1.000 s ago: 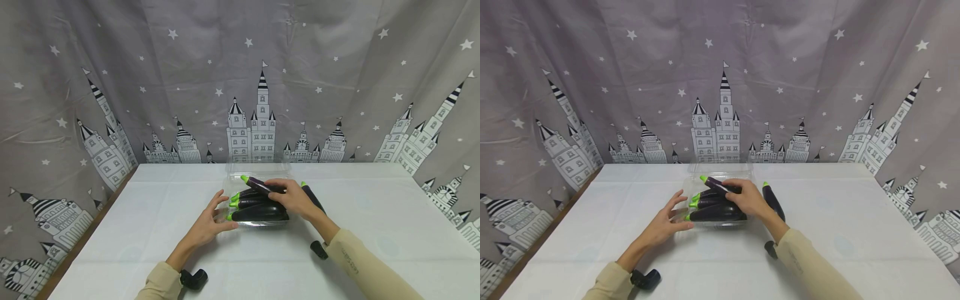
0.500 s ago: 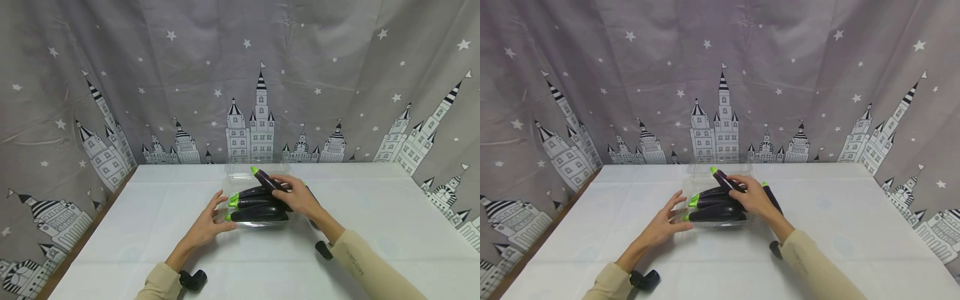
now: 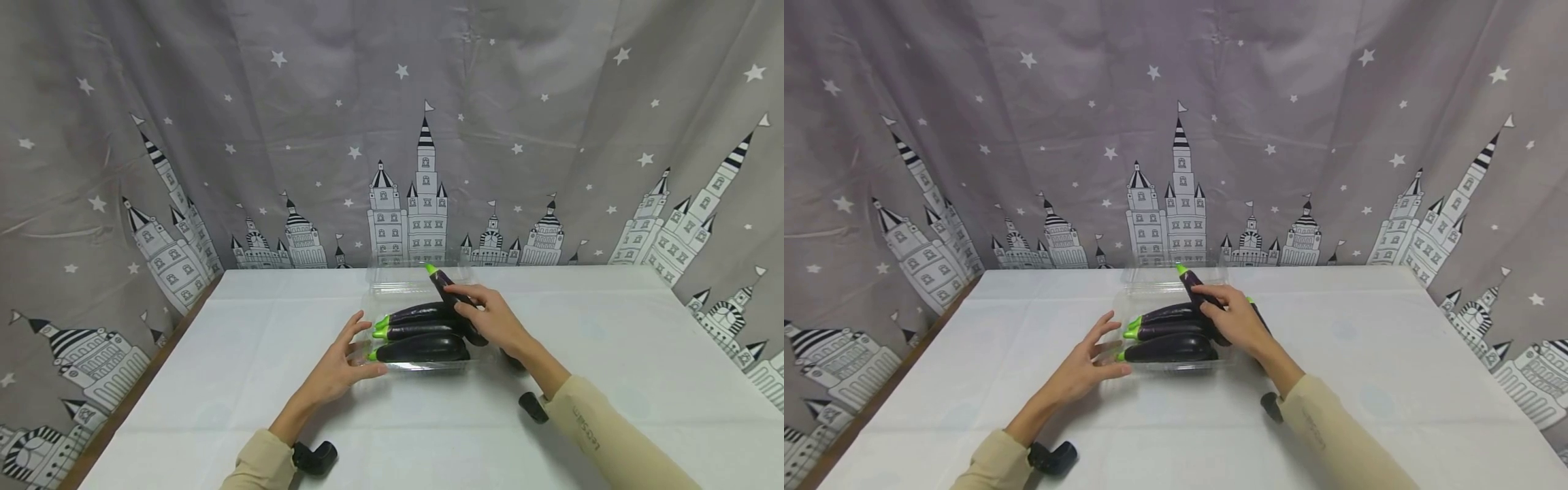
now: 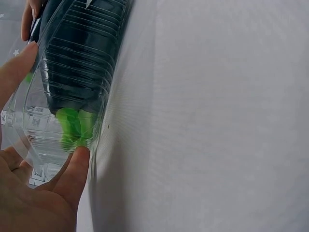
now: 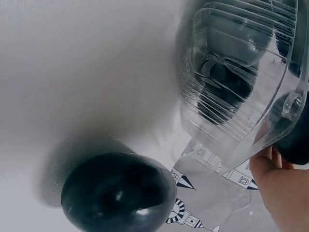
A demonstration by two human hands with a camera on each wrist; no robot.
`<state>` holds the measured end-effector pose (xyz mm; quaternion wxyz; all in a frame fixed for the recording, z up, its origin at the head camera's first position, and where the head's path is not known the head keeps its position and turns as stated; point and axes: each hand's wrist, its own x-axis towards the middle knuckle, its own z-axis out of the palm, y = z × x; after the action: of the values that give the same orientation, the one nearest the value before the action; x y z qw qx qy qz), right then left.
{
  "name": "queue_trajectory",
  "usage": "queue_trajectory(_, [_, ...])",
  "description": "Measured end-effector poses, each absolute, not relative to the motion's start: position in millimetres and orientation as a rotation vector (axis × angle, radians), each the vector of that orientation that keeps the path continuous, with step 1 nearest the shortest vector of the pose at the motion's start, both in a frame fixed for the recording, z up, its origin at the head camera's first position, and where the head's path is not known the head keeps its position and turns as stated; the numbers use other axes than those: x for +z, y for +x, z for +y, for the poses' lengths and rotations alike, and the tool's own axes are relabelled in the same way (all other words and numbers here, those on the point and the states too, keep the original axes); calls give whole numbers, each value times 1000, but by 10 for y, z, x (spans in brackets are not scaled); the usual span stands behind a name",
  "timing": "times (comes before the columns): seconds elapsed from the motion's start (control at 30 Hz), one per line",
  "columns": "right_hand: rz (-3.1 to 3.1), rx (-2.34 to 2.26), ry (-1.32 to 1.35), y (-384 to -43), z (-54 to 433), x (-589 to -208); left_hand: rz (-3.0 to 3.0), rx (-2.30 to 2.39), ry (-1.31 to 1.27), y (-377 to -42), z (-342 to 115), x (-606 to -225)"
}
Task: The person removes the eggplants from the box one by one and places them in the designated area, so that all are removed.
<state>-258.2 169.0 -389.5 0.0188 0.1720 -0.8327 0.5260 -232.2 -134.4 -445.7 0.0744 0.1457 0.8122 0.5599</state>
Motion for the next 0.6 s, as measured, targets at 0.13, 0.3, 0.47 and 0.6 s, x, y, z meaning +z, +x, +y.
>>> queue_trajectory(0.13, [-2602, 1650, 492, -2567, 1702, -3884, 2429, 1682, 433, -2315, -1344, -4456])
queue_trajectory(0.3, [-2557, 1809, 507, -2543, 1756, -3879, 2430, 1682, 440, -2316, -1342, -4449])
queue_trajectory(0.47, [-2553, 1863, 503, -2552, 1802, -3920, 2448, 1670, 443, -2337, -1347, -4468])
queue_trajectory(0.6, [-2555, 1890, 462, -2558, 1833, -3945, 2455, 1659, 459, -2332, -1350, -4468])
